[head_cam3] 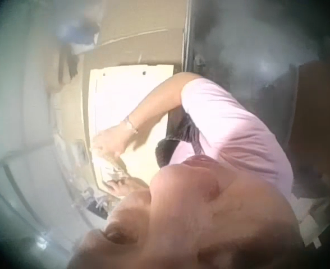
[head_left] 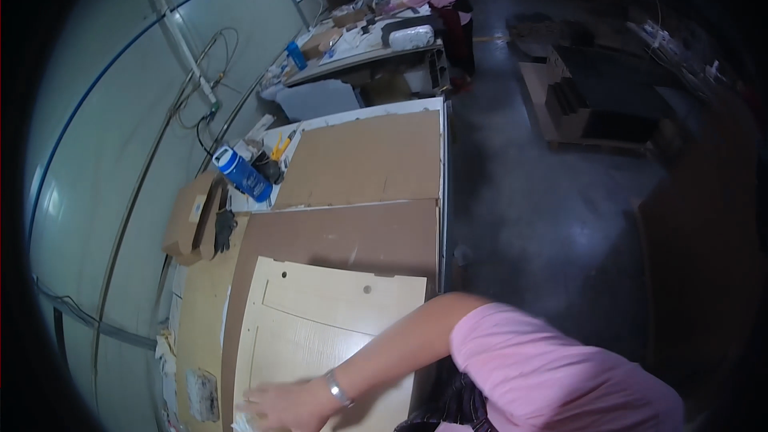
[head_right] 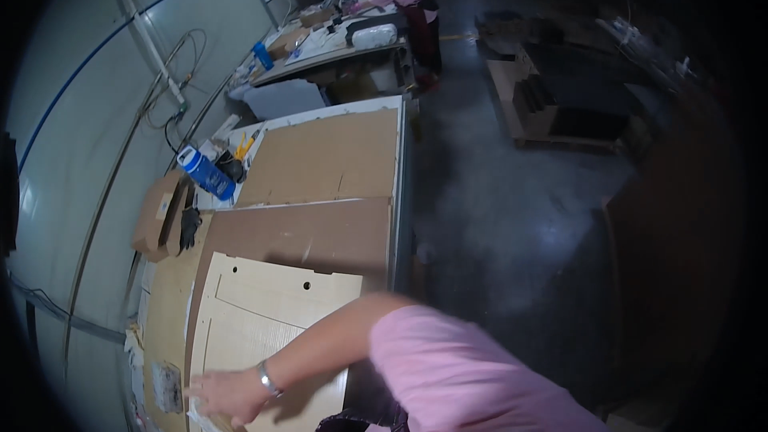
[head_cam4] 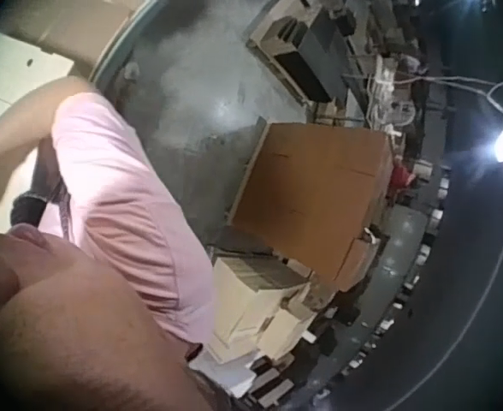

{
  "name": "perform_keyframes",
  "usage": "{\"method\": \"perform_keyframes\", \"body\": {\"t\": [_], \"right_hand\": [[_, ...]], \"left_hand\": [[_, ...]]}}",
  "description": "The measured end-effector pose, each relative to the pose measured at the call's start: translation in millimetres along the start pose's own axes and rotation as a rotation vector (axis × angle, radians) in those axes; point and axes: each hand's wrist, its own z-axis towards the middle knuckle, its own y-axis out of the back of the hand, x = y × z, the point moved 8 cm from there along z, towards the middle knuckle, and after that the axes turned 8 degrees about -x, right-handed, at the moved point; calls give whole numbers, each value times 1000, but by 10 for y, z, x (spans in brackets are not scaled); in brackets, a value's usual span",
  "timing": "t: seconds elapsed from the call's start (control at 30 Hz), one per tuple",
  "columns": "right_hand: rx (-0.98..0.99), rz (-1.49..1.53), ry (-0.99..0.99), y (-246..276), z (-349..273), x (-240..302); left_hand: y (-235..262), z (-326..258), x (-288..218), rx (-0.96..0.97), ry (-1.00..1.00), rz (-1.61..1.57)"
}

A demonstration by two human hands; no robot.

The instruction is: The person wipes wood panels with a cloth, uses a scraper to clean residue from the recessed edges, and uses a sanding block on a surface.

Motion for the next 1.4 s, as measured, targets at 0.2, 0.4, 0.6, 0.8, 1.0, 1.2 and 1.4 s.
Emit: {"method": "perform_keyframes", "body": {"t": [0.2,0.4,0.6,0.8,1.0,1.2,1.4], "right_hand": [[308,81,198,-557,125,650],[707,180,-24,-1368,-29,313],[403,100,-187,267,-85,61],[547,-259,-126,1010,-1179,-105],[108,-342,-265,1734,-1129,-233],[138,-296,-250,1389,-1321,64],[24,-300,-266,1537,-1285,181]], "left_hand": [[-116,156,-511,-230,425,-487],[-42,168,-216,-397,553,-972],[131,98,-311,-557,573,-1232],[-25,137,-527,-248,529,-499],[-37,-25,-3,-173,670,-825],[-69,95,-677,-170,420,-468],[-318,128,-792,-260,726,-910]]}}
